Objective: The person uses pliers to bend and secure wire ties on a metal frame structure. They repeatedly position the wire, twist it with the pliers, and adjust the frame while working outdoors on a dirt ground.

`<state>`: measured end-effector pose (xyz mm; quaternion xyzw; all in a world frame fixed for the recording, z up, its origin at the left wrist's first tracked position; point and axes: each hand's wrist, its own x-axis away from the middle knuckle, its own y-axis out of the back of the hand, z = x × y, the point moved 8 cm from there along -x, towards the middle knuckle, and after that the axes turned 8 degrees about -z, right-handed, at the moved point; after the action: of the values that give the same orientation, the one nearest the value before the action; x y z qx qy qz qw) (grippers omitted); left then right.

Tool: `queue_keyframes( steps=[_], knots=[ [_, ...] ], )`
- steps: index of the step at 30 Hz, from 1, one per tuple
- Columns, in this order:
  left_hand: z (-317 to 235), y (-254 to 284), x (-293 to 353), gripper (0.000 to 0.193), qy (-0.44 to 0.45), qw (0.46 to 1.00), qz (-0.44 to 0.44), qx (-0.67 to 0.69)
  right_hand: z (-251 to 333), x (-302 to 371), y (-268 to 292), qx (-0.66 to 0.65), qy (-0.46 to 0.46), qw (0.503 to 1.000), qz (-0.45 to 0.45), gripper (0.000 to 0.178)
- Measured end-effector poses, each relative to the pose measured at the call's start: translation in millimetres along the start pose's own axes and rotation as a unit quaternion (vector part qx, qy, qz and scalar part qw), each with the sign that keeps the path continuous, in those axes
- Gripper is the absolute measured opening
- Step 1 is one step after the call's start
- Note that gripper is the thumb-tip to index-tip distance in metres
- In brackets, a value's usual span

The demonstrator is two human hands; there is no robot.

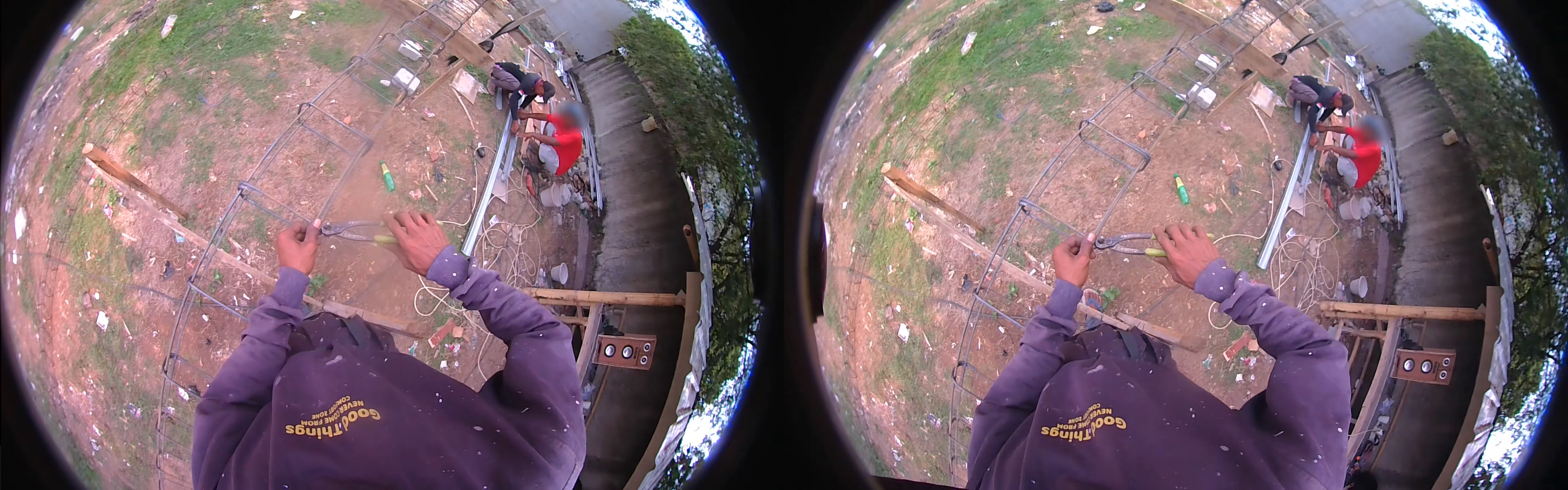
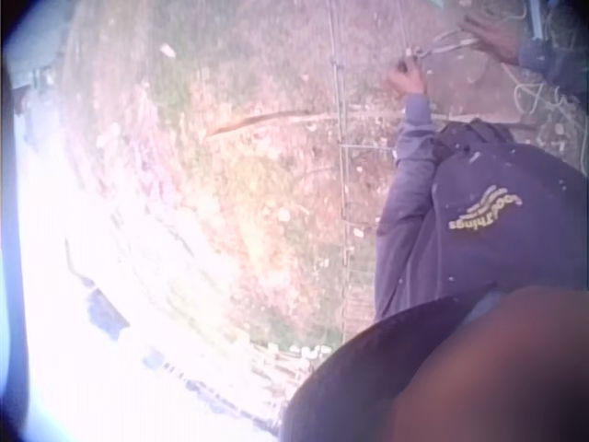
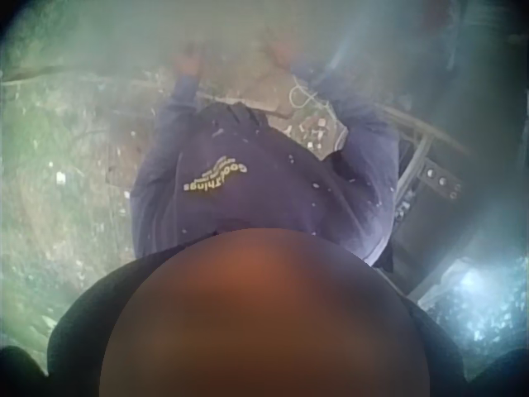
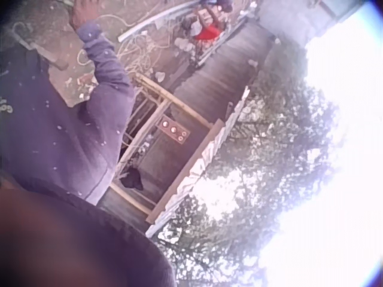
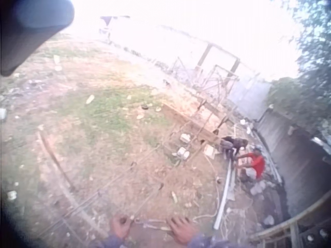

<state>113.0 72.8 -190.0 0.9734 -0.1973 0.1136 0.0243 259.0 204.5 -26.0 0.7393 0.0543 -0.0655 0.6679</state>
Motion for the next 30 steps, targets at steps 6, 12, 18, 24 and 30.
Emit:
queue_keyframes(
  steps=[6,12,18,24,30],
  knots=[
    [6.1,-3.9,-1.6,0.034,0.018,1.0,0.019,-0.01,-17.6,8.2,-32.9,-0.037,0.011,0.999,0.035,0.051],
    [6.4,-0.5,-2.7,0.032,-0.031,0.999,-0.017,-0.013,-3.6,10.2,-50.9,-0.065,-0.109,0.974,0.19,0.047],
    [2.8,-2.6,1.4,0.032,0.009,1.0,0.002,0.012,-13.2,-31.1,-7.3,0.011,0.066,0.989,0.128,0.037],
    [-1.6,-1.8,1.2,0.032,0.003,1.0,0.016,0.004,-0.9,55.0,-89.8,-0.516,-0.479,0.57,0.423,0.047],
    [7.2,-2.6,-0.8,0.031,0.011,1.0,0.023,-0.001,11.0,58.8,-75.8,-0.406,-0.291,0.792,0.35,0.052]
  ],
)
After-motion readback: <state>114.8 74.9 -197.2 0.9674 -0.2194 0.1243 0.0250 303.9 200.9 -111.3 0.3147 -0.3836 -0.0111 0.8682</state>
